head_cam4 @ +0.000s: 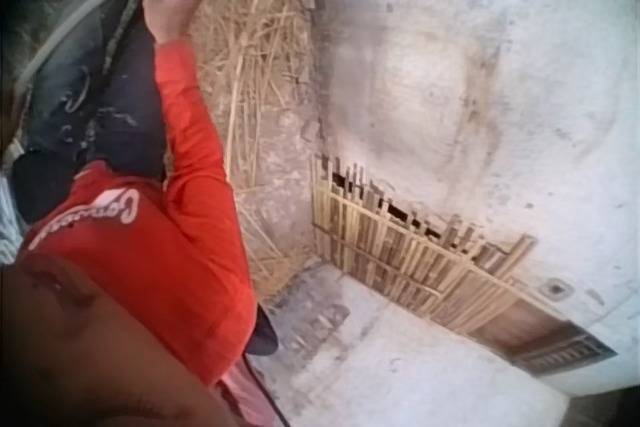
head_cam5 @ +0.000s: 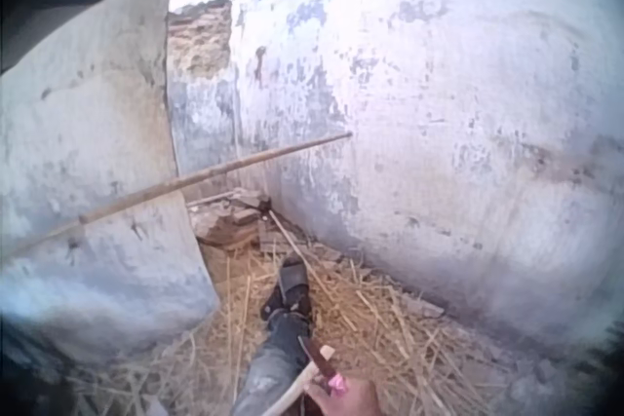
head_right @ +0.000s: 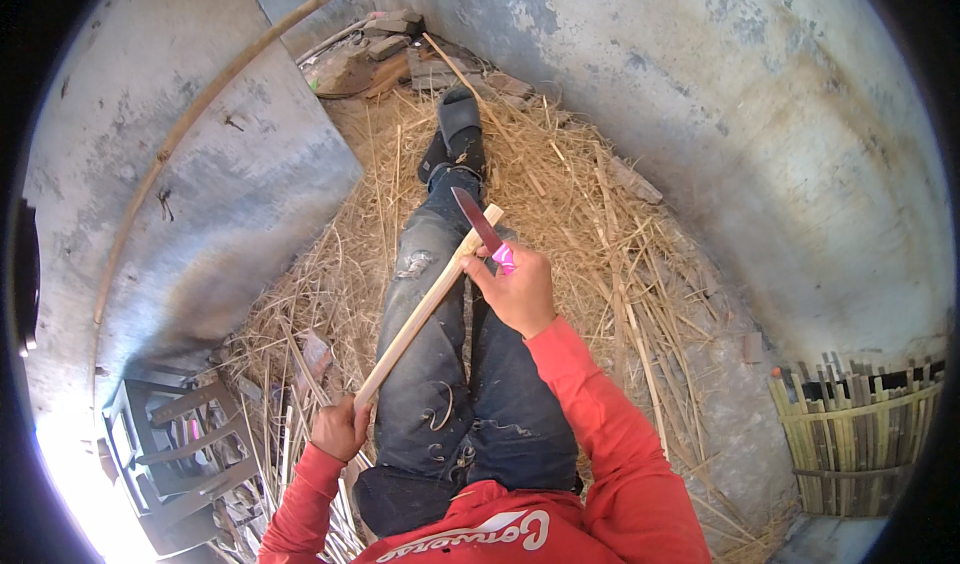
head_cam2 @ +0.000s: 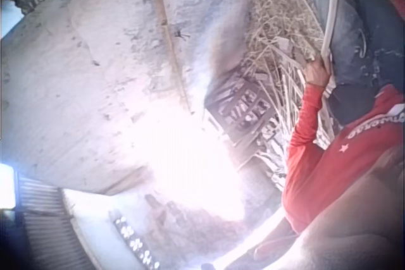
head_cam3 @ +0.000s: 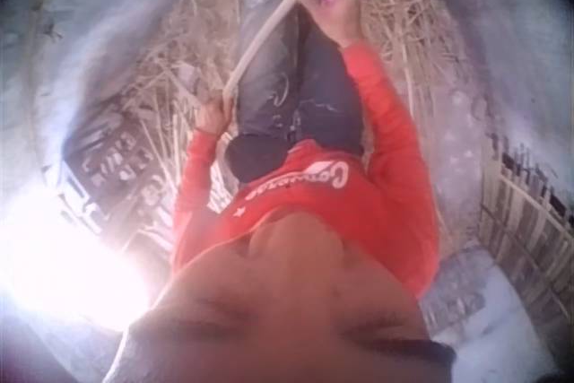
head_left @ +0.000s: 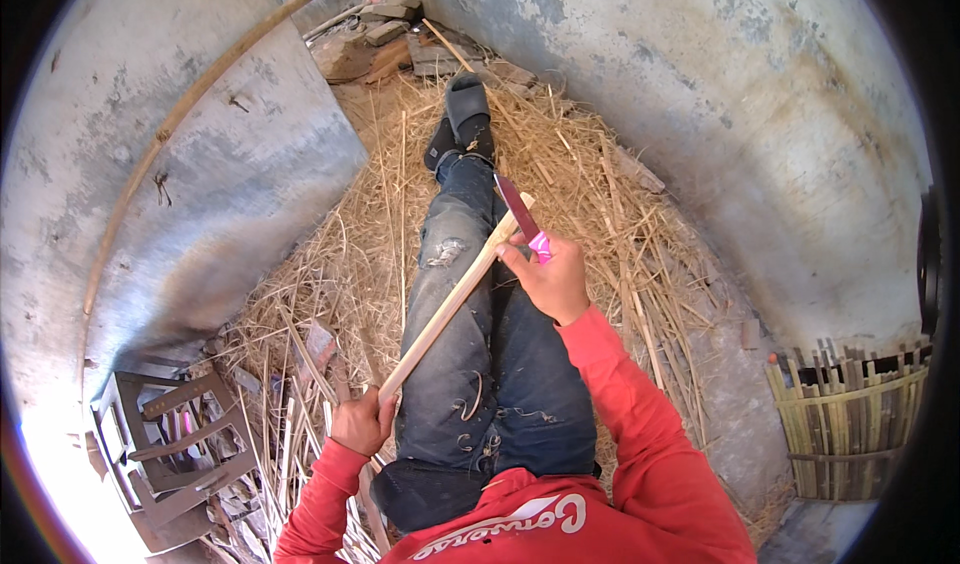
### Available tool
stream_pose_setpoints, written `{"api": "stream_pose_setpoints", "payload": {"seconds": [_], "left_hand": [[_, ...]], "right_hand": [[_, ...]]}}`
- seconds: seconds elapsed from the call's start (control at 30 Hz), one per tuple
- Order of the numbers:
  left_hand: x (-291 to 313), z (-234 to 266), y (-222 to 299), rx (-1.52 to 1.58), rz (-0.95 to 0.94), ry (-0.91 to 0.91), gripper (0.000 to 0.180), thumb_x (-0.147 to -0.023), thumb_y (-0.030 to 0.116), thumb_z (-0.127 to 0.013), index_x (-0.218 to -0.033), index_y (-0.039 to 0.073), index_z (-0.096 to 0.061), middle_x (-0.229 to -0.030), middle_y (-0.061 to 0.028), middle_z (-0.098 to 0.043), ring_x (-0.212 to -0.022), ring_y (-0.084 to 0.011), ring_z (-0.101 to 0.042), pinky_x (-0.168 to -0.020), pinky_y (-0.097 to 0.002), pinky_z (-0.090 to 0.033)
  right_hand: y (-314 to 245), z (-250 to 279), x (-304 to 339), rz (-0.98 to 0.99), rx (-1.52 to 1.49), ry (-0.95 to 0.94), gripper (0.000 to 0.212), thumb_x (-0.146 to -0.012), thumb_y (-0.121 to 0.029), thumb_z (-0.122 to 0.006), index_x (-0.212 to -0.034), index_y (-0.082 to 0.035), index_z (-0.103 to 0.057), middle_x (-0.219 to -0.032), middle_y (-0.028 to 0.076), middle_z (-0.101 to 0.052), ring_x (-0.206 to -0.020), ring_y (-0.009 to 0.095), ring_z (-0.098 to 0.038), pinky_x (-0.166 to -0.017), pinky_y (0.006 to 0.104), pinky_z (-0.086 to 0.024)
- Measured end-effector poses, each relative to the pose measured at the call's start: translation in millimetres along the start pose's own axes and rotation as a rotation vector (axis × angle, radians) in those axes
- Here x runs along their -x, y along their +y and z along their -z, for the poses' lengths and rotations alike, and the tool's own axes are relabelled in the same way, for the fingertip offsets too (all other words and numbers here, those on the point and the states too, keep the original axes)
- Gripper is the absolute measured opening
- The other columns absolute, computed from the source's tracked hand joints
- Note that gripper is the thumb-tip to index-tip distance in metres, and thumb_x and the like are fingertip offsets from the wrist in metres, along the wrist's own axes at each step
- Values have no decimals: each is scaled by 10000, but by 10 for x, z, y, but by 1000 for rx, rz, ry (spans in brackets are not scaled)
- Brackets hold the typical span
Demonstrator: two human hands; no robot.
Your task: The person uses a small knife to shave and smooth the surface of a long, thin bamboo strip. They hold the strip with one hand while repeatedly sliding the knife blade along its length to remove outer layers and taper the edges.
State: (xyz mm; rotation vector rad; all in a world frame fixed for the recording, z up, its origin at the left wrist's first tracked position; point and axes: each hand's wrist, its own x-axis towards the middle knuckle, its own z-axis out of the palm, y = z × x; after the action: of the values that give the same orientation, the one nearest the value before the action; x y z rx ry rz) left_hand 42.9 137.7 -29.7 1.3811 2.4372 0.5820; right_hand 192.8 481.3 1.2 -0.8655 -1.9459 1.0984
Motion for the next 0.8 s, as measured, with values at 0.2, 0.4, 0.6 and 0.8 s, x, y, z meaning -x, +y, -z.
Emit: {"api": "stream_pose_setpoints", "payload": {"seconds": [0.2,0.4,0.6,0.8], "left_hand": [[-5,20,22,-47,8,-7,299,-1002,310,-648,-865,50,-592,-627,-216,-626,-591,-455,-645,-548,-545,-503],[17,-24,22,-70,16,14,297,-1005,326,-641,-894,51,-612,-619,-208,-629,-585,-451,-648,-546,-548,-512],[8,22,63,-85,11,15,308,-1006,337,-639,-909,45,-620,-621,-210,-629,-585,-450,-651,-549,-544,-515],[-98,126,74,79,74,-137,362,-1016,348,-618,-859,24,-651,-659,-244,-627,-655,-463,-663,-608,-534,-513]], "right_hand": [[140,-109,61,5,-90,14,218,-897,-218,-799,-853,-13,-738,-574,51,-596,-508,117,-538,-503,345,-405],[10,-60,50,-7,-2,-1,224,-903,-229,-792,-835,-24,-734,-564,33,-584,-483,129,-516,-488,351,-393],[41,30,168,113,-112,-211,265,-881,-286,-832,-868,-32,-760,-601,21,-595,-515,94,-513,-495,312,-372],[227,152,-101,-115,-280,92,313,-915,-332,-827,-908,-28,-754,-643,-88,-523,-602,28,-447,-528,270,-338]]}}
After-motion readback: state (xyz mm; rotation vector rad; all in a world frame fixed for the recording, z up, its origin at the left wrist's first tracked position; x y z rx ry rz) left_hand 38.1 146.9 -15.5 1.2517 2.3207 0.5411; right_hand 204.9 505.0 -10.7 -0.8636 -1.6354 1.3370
